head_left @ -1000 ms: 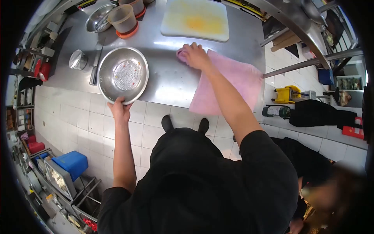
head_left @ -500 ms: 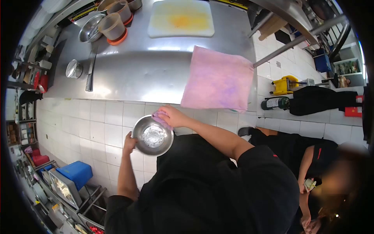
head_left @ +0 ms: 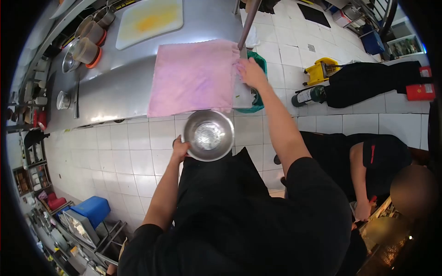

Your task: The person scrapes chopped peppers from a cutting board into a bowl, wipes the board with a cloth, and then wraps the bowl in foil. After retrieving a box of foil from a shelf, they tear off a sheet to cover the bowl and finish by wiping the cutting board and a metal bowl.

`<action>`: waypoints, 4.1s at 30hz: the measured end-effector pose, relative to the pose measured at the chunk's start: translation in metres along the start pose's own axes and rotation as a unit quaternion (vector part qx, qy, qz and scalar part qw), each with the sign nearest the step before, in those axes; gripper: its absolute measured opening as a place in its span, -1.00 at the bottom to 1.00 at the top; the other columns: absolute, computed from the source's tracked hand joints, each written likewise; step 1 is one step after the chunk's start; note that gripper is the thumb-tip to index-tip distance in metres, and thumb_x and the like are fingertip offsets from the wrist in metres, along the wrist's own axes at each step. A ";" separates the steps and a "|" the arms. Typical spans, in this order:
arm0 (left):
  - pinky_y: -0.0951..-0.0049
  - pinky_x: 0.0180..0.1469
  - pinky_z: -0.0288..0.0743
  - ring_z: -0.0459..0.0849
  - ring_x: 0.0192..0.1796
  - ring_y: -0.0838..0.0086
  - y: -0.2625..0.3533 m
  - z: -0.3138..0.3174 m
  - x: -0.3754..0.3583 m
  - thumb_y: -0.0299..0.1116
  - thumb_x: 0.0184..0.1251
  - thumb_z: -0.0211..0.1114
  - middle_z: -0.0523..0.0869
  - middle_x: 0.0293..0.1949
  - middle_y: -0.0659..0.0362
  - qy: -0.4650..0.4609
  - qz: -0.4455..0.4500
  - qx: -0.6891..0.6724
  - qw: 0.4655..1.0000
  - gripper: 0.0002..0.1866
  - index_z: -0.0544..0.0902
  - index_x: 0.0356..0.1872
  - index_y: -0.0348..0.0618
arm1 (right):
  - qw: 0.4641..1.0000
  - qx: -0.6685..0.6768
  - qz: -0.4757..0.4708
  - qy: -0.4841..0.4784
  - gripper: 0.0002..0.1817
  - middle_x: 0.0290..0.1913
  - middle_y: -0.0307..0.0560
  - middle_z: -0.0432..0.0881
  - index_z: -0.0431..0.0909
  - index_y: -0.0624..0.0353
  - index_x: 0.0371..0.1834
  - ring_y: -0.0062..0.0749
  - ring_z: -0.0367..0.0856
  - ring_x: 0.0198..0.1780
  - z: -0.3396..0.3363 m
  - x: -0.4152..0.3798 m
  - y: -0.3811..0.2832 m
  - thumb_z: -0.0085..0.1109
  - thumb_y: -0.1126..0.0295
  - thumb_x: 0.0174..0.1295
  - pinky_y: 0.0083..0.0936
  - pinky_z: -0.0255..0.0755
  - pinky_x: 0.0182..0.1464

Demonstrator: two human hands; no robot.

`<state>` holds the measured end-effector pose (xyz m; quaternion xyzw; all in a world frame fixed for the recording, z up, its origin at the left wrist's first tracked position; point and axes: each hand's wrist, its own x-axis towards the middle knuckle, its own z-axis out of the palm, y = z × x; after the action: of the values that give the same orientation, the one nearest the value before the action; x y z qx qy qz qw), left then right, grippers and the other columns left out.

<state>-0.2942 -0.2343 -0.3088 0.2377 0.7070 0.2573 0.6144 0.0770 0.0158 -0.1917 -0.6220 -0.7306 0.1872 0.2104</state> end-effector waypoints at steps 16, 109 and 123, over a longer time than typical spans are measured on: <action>0.18 -0.54 0.76 0.82 -0.40 0.25 -0.027 -0.114 -0.059 -0.61 0.08 0.28 0.79 -0.22 0.02 0.085 -0.022 -0.083 0.993 -0.42 0.60 0.24 -0.27 | 0.896 0.421 0.111 -0.085 -0.69 -0.07 -0.25 0.67 0.66 0.15 0.10 -0.55 0.61 -0.07 -0.004 -0.128 -0.117 0.31 0.19 0.47 -0.51 0.53 -0.03; 0.41 -0.46 0.78 0.80 -0.35 0.40 0.327 -0.346 0.071 -0.57 0.23 0.37 0.77 -0.20 0.04 -0.032 0.258 -0.137 0.956 -0.64 0.60 0.07 -0.34 | 0.749 0.605 0.251 -0.096 -0.34 0.23 0.11 0.56 0.21 0.26 0.53 -0.10 0.68 0.11 0.155 0.074 -0.430 0.19 0.16 0.52 -0.15 0.71 -0.05; -0.03 -0.11 0.75 0.70 -0.16 0.06 0.455 -0.611 0.349 -0.13 0.43 0.43 0.66 -0.08 0.01 0.269 0.218 -0.440 0.828 -0.55 0.56 0.08 -0.27 | 0.751 0.586 0.294 0.078 -0.22 0.40 0.13 0.46 0.17 0.19 0.59 -0.09 0.55 0.33 0.200 0.028 -0.380 -0.05 0.77 0.22 -0.27 0.55 0.26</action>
<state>-0.9369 0.2927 -0.2023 0.0115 0.5855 0.7224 0.3677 -0.3502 -0.0180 -0.1546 -0.5733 -0.2397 0.5820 0.5246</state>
